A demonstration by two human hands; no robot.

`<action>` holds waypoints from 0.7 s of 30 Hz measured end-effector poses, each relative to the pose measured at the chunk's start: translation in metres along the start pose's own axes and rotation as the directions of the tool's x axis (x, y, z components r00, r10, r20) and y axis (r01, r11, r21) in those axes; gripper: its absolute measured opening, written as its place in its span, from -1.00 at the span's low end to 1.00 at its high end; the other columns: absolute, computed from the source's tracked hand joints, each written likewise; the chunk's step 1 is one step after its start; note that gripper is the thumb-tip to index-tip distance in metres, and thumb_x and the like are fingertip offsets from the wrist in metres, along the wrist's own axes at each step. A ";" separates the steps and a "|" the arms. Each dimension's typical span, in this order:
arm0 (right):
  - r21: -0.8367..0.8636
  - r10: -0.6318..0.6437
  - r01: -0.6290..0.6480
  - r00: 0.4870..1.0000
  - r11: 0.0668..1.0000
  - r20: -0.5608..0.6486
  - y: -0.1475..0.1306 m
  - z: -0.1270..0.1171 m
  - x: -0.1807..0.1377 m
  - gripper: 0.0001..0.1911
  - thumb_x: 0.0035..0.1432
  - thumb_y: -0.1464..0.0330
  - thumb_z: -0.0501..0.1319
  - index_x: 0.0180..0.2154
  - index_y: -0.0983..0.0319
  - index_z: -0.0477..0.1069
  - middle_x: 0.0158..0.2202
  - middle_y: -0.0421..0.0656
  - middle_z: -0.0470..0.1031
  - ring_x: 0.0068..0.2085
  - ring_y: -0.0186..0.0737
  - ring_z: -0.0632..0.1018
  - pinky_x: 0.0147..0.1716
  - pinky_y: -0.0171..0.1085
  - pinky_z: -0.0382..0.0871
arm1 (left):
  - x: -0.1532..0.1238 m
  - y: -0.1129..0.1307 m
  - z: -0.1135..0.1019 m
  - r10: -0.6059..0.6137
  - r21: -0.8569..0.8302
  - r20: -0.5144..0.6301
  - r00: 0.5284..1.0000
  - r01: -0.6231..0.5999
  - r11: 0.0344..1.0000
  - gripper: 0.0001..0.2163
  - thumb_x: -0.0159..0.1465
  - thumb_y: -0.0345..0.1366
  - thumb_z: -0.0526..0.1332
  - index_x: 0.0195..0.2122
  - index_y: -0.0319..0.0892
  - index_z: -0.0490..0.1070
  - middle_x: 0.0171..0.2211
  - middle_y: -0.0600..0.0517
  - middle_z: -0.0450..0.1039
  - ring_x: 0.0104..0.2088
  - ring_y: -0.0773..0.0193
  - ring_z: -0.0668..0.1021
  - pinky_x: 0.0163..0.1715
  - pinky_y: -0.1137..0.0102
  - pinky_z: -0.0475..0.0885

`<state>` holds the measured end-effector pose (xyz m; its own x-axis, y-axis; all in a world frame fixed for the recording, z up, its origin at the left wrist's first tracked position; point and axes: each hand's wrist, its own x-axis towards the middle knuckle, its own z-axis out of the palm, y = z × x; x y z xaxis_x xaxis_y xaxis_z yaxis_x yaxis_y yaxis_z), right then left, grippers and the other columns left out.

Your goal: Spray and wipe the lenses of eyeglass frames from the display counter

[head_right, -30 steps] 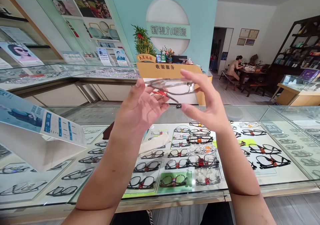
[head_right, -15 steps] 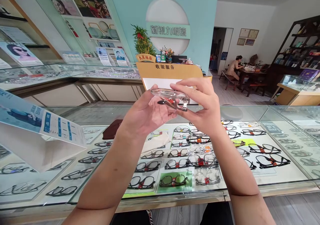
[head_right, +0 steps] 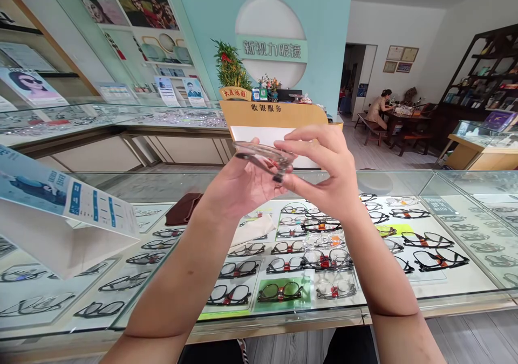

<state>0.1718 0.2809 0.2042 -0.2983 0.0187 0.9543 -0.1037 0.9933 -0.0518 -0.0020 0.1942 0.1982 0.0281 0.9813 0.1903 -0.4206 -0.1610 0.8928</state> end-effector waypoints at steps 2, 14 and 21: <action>0.033 -0.010 0.009 0.999 0.999 0.048 -0.002 -0.002 0.003 -0.65 0.29 0.17 0.41 0.10 -0.04 0.60 0.05 -0.11 0.59 0.12 0.07 0.61 0.14 0.17 0.55 | 0.001 0.001 0.001 -0.010 0.019 -0.004 1.000 0.011 1.000 -0.51 0.24 0.22 0.37 -0.16 -0.16 0.61 -0.20 -0.01 0.65 -0.18 0.15 0.63 -0.15 0.29 0.40; 0.099 0.072 -0.087 0.987 0.991 0.147 -0.005 -0.008 0.005 -0.71 0.31 0.13 0.36 0.03 0.00 0.65 0.03 -0.11 0.60 0.12 0.04 0.59 0.20 0.14 0.50 | 0.008 -0.009 -0.009 -0.069 0.011 0.107 0.992 0.068 0.998 -0.54 0.37 0.19 0.21 -0.02 -0.08 0.55 -0.25 0.09 0.62 -0.13 0.22 0.65 -0.13 0.34 0.44; 0.127 0.073 -0.102 0.973 0.987 0.219 -0.006 -0.013 0.006 -0.82 0.44 0.19 0.27 -0.08 0.02 0.65 0.00 -0.15 0.61 0.10 -0.07 0.61 0.19 0.08 0.50 | 0.016 -0.015 -0.012 -0.089 0.094 0.176 0.980 0.073 0.993 -0.51 0.38 0.26 0.17 -0.10 -0.10 0.51 -0.31 0.07 0.60 -0.27 0.25 0.63 -0.29 0.39 0.42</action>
<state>0.1828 0.2763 0.2140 -0.5055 0.0652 0.8603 -0.1924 0.9635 -0.1861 -0.0056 0.2136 0.1829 0.2248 0.9578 0.1789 -0.3307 -0.0977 0.9387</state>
